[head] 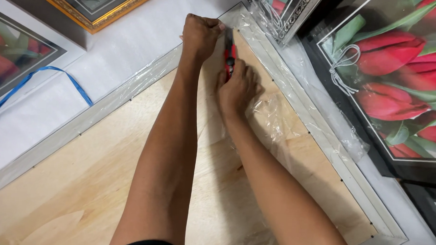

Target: Unwrapping a large picture frame by cutting and removing plastic packaging with a utility knife and scissors

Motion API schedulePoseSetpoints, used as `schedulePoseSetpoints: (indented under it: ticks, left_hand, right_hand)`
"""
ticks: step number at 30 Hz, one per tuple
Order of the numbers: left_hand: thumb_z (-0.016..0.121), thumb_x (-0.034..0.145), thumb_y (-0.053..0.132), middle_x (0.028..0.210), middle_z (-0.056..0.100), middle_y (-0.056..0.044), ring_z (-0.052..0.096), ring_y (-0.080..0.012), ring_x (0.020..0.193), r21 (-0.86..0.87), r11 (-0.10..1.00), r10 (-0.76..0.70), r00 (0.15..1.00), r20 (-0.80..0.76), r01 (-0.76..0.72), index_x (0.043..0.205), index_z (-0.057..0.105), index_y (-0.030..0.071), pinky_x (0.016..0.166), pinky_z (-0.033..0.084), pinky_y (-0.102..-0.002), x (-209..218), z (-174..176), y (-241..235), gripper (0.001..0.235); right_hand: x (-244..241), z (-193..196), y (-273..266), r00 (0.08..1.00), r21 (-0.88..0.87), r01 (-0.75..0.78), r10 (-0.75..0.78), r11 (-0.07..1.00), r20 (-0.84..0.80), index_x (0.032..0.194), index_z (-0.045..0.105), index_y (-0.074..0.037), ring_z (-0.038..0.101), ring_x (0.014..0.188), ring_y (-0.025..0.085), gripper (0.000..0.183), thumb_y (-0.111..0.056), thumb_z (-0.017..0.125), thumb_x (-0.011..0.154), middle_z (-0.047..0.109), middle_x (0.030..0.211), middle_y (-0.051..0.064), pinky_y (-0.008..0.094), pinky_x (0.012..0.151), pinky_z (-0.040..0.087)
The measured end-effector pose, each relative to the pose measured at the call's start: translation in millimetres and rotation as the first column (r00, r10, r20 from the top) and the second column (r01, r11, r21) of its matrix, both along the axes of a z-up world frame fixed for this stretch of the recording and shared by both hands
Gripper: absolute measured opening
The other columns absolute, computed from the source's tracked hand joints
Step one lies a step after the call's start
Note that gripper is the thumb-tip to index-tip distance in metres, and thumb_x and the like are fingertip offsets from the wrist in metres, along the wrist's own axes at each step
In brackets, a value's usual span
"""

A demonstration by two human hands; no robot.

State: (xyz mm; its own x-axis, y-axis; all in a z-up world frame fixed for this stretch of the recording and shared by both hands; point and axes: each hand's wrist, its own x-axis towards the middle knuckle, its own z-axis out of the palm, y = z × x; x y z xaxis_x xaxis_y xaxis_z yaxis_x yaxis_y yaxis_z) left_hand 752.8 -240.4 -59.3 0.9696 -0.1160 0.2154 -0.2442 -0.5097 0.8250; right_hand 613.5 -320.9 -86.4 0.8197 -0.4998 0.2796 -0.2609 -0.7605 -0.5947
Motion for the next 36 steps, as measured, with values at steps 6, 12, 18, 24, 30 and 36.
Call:
schedulePoseSetpoints:
  ticks: [6,12,18,24,30,36]
  left_hand:
    - [0.081,0.086,0.019,0.078,0.082,-0.008,0.070,-0.0087,0.059,-0.042,0.998,0.044,0.988,-0.147,-0.050,0.103,0.079,-0.001,0.061,0.060,-0.024,0,2,1,0.027]
    - [0.081,0.086,0.021,0.083,0.084,-0.009,0.071,-0.0089,0.059,-0.024,1.000,0.018,0.994,-0.104,-0.021,0.101,0.080,0.001,0.058,0.060,-0.024,6,-5,5,0.025]
    - [0.059,0.102,0.016,0.129,0.068,-0.020,0.076,-0.0304,0.107,0.137,0.976,0.170,0.985,-0.005,-0.168,0.142,0.055,0.009,0.092,0.062,-0.041,-8,-3,50,0.040]
    - [0.087,0.083,0.027,0.120,0.069,-0.017,0.070,-0.0259,0.085,0.305,0.952,-0.006,1.000,0.005,0.004,0.116,0.080,0.010,0.078,0.056,-0.040,-45,7,64,0.038]
    - [0.078,0.088,0.018,0.091,0.072,-0.014,0.064,-0.0175,0.063,0.081,0.986,0.150,0.989,-0.015,-0.148,0.089,0.081,-0.001,0.063,0.056,-0.034,-36,-1,53,0.019]
    - [0.080,0.084,0.011,0.083,0.082,-0.010,0.075,-0.0134,0.068,0.107,0.992,0.076,0.991,-0.107,-0.064,0.096,0.083,0.004,0.066,0.060,-0.029,-35,27,55,0.014]
  right_hand:
    - [-13,24,8,0.997,0.033,-0.078,0.078,0.996,0.016,0.122,0.060,-0.010,0.053,0.096,0.030,0.034,-0.017,0.064,0.090,0.062,0.104,0.011,0.042,0.080,0.028]
    - [-15,-8,19,0.991,-0.231,-0.041,0.069,0.972,0.115,0.108,0.062,-0.018,0.056,0.092,0.021,0.015,-0.020,0.062,0.093,0.060,0.090,0.001,0.038,0.080,0.027]
    - [-26,34,21,0.984,-0.075,-0.082,0.092,0.994,0.150,0.109,0.066,-0.007,0.059,0.088,0.033,0.031,-0.035,0.056,0.100,0.069,0.094,0.012,0.046,0.080,0.034]
    - [-22,53,10,0.979,0.182,-0.117,0.144,0.976,-0.142,0.113,0.054,-0.009,0.068,0.075,0.038,0.023,-0.029,0.056,0.102,0.073,0.090,0.014,0.052,0.069,0.050]
    - [-12,47,-5,0.985,0.256,-0.107,0.138,0.961,-0.105,0.067,0.052,-0.006,0.046,0.050,0.031,0.055,-0.049,0.063,0.099,0.056,0.058,0.010,0.046,0.056,0.044]
    - [-17,41,-8,0.974,0.270,-0.176,0.207,0.947,-0.090,0.114,0.052,-0.012,0.070,0.070,0.034,0.028,-0.035,0.059,0.100,0.073,0.084,0.011,0.049,0.067,0.052]
